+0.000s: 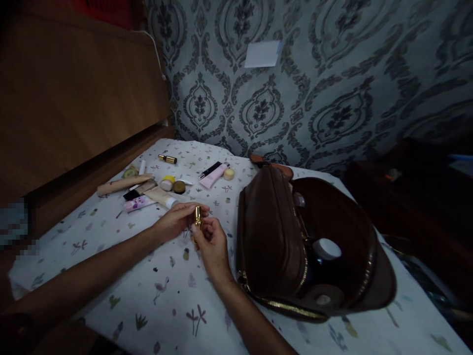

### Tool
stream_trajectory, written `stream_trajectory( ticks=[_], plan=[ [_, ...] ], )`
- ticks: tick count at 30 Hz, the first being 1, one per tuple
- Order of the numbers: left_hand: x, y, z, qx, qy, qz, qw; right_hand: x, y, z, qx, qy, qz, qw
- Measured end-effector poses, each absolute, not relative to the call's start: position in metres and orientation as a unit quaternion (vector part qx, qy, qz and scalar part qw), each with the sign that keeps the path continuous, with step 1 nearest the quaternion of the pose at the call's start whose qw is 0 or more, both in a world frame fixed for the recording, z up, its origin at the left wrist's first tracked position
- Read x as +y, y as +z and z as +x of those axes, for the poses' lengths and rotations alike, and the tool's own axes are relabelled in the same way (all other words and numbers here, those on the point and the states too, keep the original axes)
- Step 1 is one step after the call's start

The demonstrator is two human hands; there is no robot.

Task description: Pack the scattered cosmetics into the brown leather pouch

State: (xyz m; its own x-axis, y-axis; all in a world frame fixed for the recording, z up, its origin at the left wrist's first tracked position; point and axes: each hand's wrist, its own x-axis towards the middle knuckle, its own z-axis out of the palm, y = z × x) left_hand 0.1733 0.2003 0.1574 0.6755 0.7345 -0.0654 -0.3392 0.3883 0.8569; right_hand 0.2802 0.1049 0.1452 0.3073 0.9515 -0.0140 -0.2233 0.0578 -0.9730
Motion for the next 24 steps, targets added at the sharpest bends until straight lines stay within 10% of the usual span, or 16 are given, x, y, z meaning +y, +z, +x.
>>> stream_trajectory(
  ticks=[24],
  plan=[
    [0.1999,0.1618,0.1720,0.237,0.349,0.427,0.800,0.1064,0.1464,0.2798,-0.353,0.469,-0.506,0.632]
  ],
)
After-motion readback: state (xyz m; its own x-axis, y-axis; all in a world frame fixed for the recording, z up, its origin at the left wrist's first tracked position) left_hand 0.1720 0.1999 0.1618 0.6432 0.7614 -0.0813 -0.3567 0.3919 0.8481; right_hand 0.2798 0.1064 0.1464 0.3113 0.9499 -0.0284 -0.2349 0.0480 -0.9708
